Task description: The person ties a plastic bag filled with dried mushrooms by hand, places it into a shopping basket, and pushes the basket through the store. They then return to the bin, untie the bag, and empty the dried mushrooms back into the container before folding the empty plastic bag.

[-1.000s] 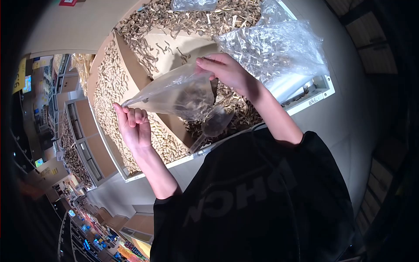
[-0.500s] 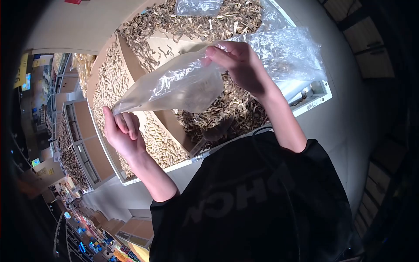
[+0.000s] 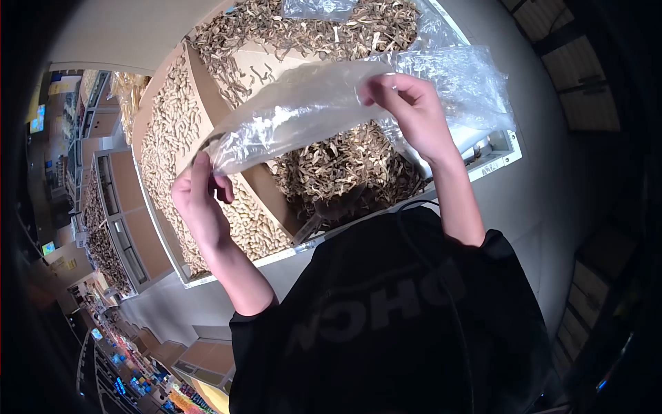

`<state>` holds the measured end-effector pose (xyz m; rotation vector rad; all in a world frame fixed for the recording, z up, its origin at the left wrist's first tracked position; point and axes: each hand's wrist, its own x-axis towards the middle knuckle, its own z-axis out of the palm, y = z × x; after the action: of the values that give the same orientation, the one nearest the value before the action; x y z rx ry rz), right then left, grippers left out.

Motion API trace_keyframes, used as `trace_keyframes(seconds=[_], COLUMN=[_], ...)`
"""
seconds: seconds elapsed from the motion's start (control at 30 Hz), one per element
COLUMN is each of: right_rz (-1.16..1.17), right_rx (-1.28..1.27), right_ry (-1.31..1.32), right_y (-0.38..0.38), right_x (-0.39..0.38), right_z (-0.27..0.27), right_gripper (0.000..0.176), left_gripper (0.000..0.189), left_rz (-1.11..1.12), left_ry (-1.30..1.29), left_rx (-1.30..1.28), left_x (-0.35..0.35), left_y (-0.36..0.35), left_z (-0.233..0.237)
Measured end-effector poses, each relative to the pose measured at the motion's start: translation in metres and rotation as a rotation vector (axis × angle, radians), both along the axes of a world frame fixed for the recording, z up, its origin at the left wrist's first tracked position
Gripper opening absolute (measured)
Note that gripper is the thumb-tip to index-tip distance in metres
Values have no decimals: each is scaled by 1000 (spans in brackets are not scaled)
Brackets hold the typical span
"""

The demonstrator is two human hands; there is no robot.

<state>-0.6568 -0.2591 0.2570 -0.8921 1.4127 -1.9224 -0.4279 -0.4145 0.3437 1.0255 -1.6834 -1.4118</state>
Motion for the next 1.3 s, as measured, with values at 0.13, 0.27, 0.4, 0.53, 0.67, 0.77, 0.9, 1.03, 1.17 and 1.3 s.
trace_keyframes(seconds=[0.13, 0.27, 0.4, 0.53, 0.67, 0.77, 0.9, 1.03, 1.17, 1.3], right_rz=[-22, 2, 214, 518, 657, 775, 561, 506, 399, 475], right_rx=[102, 92, -20, 90, 525, 485, 548, 689, 708, 510], right_ry=[-62, -140, 7, 41, -206, -271, -318, -303, -410, -530], right_y=[17, 23, 46, 79, 105, 109, 101, 91, 89, 92], right_x=[3, 10, 2, -2, 16, 28, 43, 44, 50, 53], right_z=[-3, 3, 1, -18, -74, -114, -119, -121, -118, -105], right_gripper=[16, 13, 11, 17, 17, 23, 34, 42, 33, 28], left_gripper=[35, 27, 24, 36, 57, 73, 50, 28, 26, 24], left_rz=[-85, 23, -238, -491, -467, -353, -301, -181, -172, -137], left_ry=[136, 275, 334, 297, 217, 6, -116, -284, -244, -14], left_rx=[43, -60, -137, -42, 567, 722, 760, 683, 633, 554], left_x=[3, 4, 41, 96, 135, 111, 91, 66, 62, 62], left_y=[11, 13, 15, 21, 38, 56, 62, 65, 62, 64], left_z=[6, 1, -14, -57, -144, -163, -175, -178, -183, -169])
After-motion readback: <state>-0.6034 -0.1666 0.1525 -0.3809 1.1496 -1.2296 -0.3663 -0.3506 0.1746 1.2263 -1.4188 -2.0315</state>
